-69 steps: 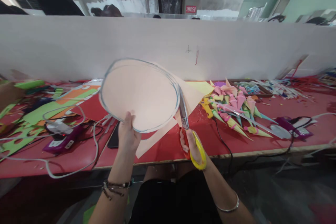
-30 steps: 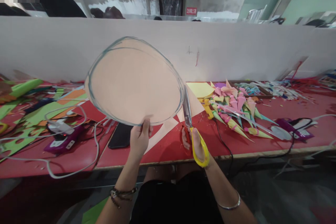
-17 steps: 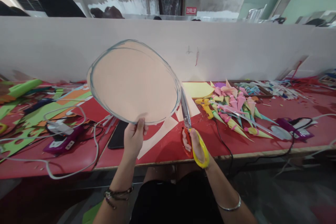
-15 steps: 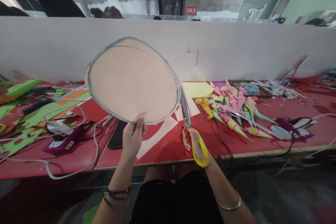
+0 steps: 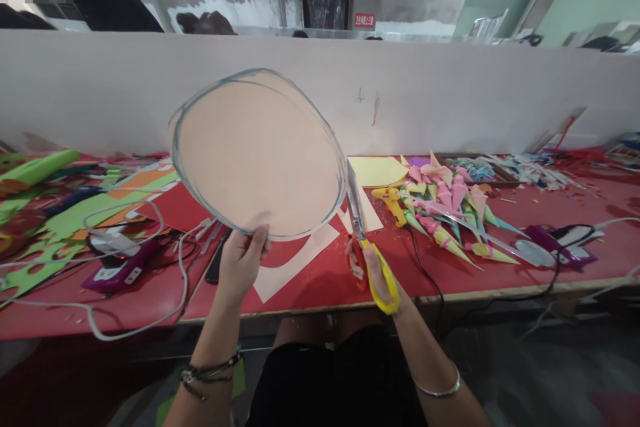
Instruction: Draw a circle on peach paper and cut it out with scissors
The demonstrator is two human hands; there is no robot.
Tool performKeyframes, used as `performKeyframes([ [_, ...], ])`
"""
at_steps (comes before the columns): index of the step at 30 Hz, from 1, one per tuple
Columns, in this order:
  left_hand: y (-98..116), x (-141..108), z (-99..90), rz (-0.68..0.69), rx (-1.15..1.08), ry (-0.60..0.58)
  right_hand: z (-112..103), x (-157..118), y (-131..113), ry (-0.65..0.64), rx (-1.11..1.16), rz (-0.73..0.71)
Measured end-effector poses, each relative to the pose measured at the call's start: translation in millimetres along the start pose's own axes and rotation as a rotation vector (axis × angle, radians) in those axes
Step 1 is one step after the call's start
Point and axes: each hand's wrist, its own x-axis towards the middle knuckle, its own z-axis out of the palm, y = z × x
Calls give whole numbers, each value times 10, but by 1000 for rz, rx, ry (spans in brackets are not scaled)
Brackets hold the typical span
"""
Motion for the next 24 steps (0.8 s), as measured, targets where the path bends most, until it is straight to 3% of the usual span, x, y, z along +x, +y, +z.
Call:
performKeyframes([
  [11, 25, 14, -9, 48, -8, 30, 39, -10, -12, -1, 72, -6],
  [24, 65, 51, -27, 72, -111, 131, 24, -30, -10, -8, -15, -20],
])
